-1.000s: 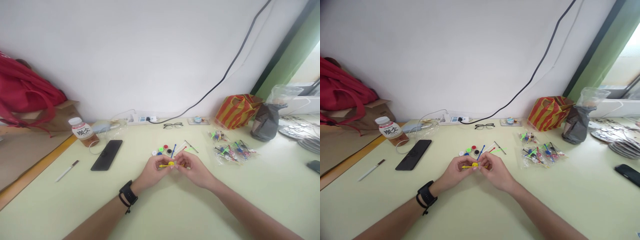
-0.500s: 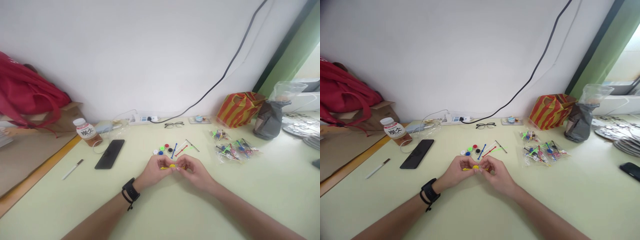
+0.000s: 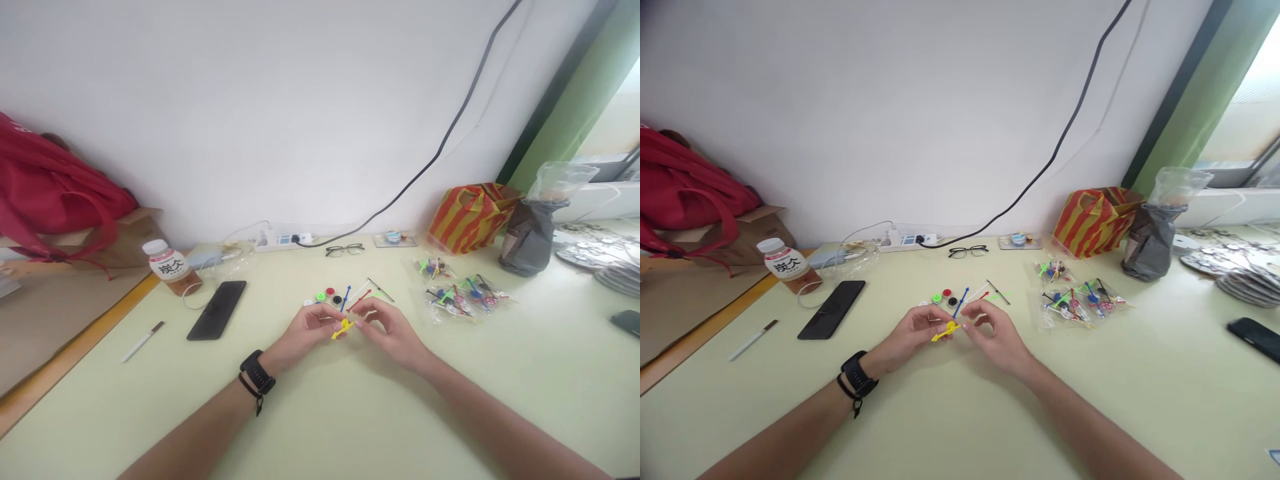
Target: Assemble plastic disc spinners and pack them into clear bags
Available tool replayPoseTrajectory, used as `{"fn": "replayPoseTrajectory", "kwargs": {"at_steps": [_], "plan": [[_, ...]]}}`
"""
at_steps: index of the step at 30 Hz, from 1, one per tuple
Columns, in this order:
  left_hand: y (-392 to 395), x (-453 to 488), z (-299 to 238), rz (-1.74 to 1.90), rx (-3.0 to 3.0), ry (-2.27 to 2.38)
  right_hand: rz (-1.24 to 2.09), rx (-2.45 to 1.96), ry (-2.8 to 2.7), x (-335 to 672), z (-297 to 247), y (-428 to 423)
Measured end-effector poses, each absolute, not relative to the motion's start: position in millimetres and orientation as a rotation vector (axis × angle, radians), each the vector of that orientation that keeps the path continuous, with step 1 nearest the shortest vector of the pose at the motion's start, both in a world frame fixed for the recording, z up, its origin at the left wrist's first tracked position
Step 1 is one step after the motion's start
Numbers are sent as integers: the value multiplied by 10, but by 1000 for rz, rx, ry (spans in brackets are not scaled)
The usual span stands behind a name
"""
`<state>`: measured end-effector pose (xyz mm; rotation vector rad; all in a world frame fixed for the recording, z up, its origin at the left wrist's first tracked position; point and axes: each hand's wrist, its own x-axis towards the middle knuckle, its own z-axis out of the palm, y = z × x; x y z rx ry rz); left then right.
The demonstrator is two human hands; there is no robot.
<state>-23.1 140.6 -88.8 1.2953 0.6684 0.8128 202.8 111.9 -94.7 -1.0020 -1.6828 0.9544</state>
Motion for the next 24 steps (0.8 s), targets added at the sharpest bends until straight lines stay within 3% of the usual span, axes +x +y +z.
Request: {"fn": "replayPoseTrajectory", "kwargs": {"at_steps": [4,17,24], "plan": [[1413,-224,-937,866,1282,699,704,-1065,-1667,2039,-943,1098],[1464,-221,-1029,1041,1303,813,1499,-1029,-1234,1891,-903,994],[1427,-200,-964,991,1303,816,1352,-983,-1316,1926,-826,988]]}}
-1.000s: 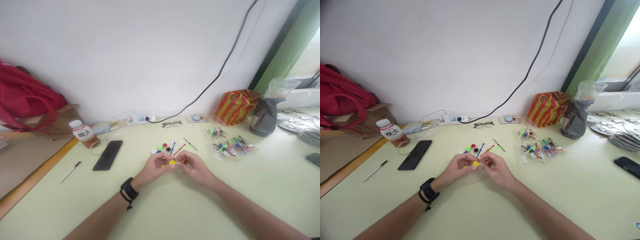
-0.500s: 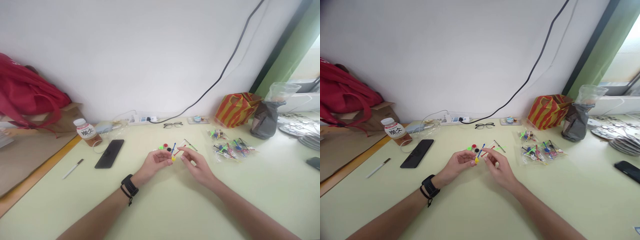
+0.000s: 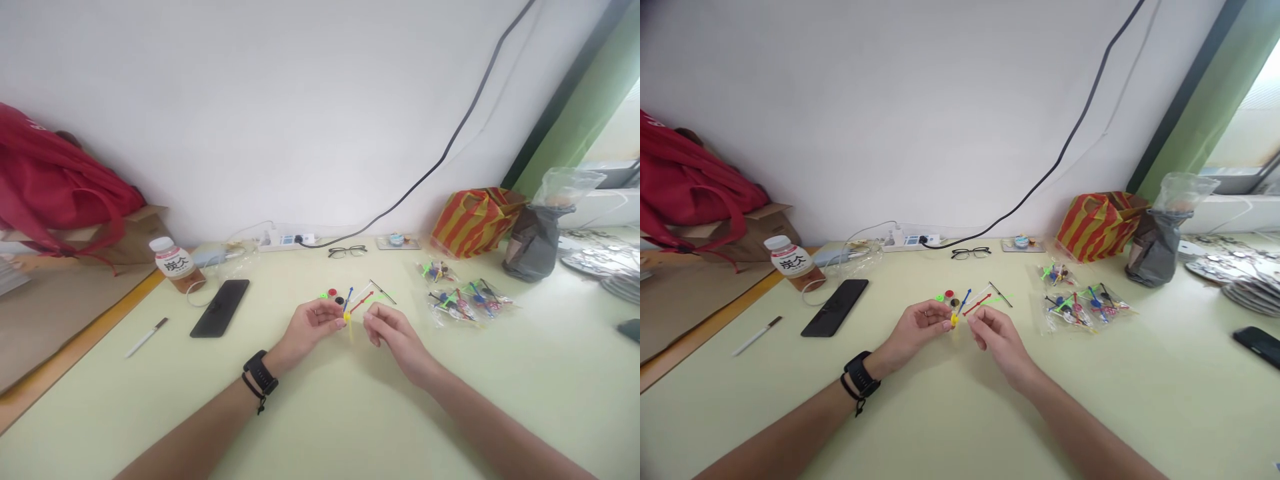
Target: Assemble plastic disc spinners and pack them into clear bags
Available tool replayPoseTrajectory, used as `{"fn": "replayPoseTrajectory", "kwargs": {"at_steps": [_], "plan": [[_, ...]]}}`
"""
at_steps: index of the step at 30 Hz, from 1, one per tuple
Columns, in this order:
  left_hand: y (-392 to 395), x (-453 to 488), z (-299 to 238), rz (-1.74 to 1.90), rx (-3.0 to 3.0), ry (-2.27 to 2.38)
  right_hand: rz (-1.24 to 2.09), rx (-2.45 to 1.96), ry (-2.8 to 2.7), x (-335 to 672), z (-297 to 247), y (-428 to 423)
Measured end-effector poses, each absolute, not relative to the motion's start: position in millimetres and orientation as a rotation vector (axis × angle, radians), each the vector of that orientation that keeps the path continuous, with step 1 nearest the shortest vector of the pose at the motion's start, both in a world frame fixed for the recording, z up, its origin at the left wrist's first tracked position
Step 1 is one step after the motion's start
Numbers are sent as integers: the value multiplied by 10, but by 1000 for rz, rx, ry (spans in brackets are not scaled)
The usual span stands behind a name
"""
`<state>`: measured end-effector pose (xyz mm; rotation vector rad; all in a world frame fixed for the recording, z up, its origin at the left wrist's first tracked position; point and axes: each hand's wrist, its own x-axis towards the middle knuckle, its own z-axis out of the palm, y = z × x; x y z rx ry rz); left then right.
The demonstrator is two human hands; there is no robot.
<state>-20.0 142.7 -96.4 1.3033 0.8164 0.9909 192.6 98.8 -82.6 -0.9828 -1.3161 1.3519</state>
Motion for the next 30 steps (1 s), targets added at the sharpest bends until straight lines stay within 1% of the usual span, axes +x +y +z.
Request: {"fn": "replayPoseTrajectory", "kwargs": {"at_steps": [8,14,20,24,30], "plan": [[1380,-193,-900,888,1312,763,1205,-1055,-1562,1892,-998,1015],[1390,-203,-898,899,1295,766,1174,-1037,-1532,1897,-961,990],[1413,-209,-924,979,1289,801,1333,-1024,-1262,1862,-960,971],[1445,-215,-988,1018,1306,820,1442,-1078,-1246,1875,-903,976],[1425,-206,-963,981,1331,818,1390,-1035,-1267,1889,-862,981]]}}
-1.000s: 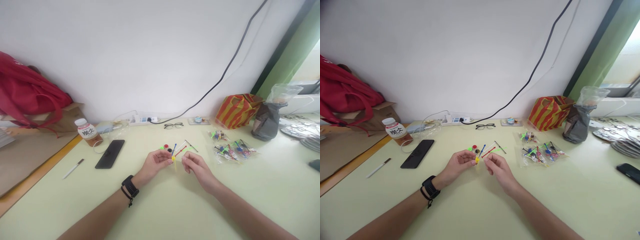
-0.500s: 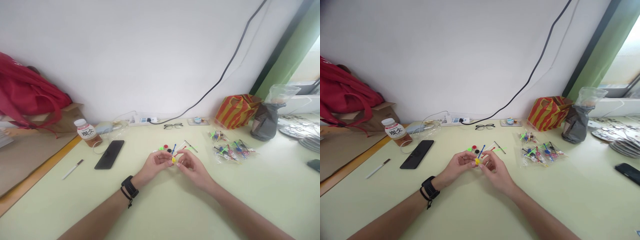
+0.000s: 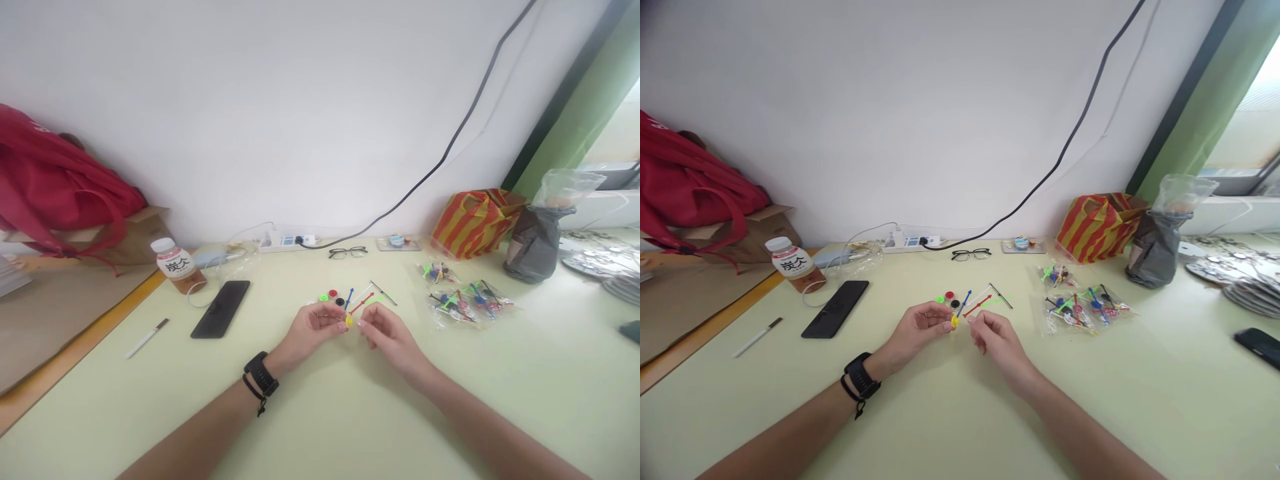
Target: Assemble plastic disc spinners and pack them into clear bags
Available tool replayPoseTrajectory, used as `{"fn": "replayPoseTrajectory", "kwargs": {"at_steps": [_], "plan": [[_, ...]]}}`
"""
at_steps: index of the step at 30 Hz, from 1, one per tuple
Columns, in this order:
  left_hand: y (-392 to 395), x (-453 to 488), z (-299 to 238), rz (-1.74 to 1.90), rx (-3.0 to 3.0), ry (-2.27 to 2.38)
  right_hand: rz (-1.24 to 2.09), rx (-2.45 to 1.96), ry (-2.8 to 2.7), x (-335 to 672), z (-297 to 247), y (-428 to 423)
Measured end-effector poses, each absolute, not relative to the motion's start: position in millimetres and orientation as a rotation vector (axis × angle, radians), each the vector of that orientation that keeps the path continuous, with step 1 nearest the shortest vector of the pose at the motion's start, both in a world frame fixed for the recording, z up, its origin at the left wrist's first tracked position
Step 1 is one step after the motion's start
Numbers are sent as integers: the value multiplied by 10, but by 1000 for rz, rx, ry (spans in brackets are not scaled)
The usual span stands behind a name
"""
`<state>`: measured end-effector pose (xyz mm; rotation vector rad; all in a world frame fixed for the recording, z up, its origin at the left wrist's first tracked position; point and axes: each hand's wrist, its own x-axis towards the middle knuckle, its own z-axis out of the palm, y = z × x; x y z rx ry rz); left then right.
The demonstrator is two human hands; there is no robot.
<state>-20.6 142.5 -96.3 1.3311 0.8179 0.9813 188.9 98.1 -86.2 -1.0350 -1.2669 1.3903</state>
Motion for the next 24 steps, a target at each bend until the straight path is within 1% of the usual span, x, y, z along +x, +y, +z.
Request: {"fn": "replayPoseTrajectory", "kwargs": {"at_steps": [7,13,16,18,21,24], "plan": [[1386,-216,-949,858,1414,735,1274,-1031,-1534,1855,-998,1001],[1343,-183,-957,848,1429,756,1133,-1083,-1604,1860,-971,983],[1324,-170,-947,889,1575,843,1037,-1090,-1685,1878,-952,988],[1339,-184,-942,991,1778,983,913,-1113,-1737,1928,-935,1017],[1404,-245,-937,1155,2069,1178,626,-1197,-1777,2069,-911,1095],[1475,-318,-947,1149,2308,1236,415,-1305,-1849,2224,-918,1171]]}}
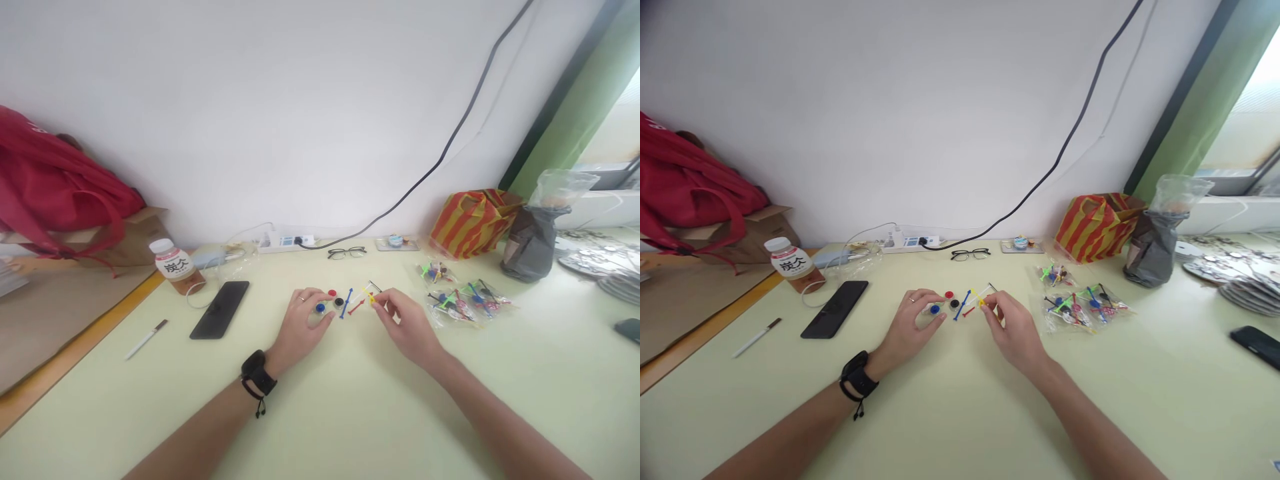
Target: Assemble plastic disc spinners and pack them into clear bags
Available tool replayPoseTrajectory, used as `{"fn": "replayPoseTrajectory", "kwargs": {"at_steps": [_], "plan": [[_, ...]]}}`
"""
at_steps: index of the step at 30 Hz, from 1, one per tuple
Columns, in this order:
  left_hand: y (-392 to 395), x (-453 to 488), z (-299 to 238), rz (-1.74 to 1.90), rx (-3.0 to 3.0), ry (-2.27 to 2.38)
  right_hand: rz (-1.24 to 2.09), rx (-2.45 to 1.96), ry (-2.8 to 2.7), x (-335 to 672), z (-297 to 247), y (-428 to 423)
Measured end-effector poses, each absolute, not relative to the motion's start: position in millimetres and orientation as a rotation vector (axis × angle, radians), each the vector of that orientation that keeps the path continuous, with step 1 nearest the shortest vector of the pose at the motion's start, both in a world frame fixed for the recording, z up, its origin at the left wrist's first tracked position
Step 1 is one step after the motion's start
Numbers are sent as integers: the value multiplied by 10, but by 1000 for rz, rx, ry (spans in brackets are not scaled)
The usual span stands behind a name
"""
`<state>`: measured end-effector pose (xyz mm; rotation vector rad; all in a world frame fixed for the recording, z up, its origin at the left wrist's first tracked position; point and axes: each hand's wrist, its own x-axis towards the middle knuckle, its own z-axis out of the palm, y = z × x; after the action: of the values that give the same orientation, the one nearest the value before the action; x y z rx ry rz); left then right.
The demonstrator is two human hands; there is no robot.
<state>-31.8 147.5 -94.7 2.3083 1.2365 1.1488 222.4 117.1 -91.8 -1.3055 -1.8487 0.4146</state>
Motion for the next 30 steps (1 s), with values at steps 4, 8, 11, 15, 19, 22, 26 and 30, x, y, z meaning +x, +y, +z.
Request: {"fn": "replayPoseTrajectory", "kwargs": {"at_steps": [4,8,11,15,19,22,26,30], "plan": [[1502,-365,-1008,939,2523,1244,374,-1538,-2153,2298,-970,1217],[1479,-368,-1066,737,2632,1237,312,-1683,-2239,2239,-959,1222],[1468,-372,-1068,659,2644,1246,233,-1791,-2297,2237,-905,1236],[1459,-375,-1046,666,2631,1245,136,-1991,-2267,2430,-865,1287],[1446,-363,-1028,736,2620,1228,71,-2182,-2151,2694,-884,1343],[1439,-343,-1010,822,2610,1219,24,-2254,-2089,2779,-910,1364],[1425,-313,-979,872,2604,1198,-31,-2184,-2048,2780,-962,1389],[1402,-297,-955,843,2583,1170,-33,-1813,-2032,2758,-1043,1429]]}}
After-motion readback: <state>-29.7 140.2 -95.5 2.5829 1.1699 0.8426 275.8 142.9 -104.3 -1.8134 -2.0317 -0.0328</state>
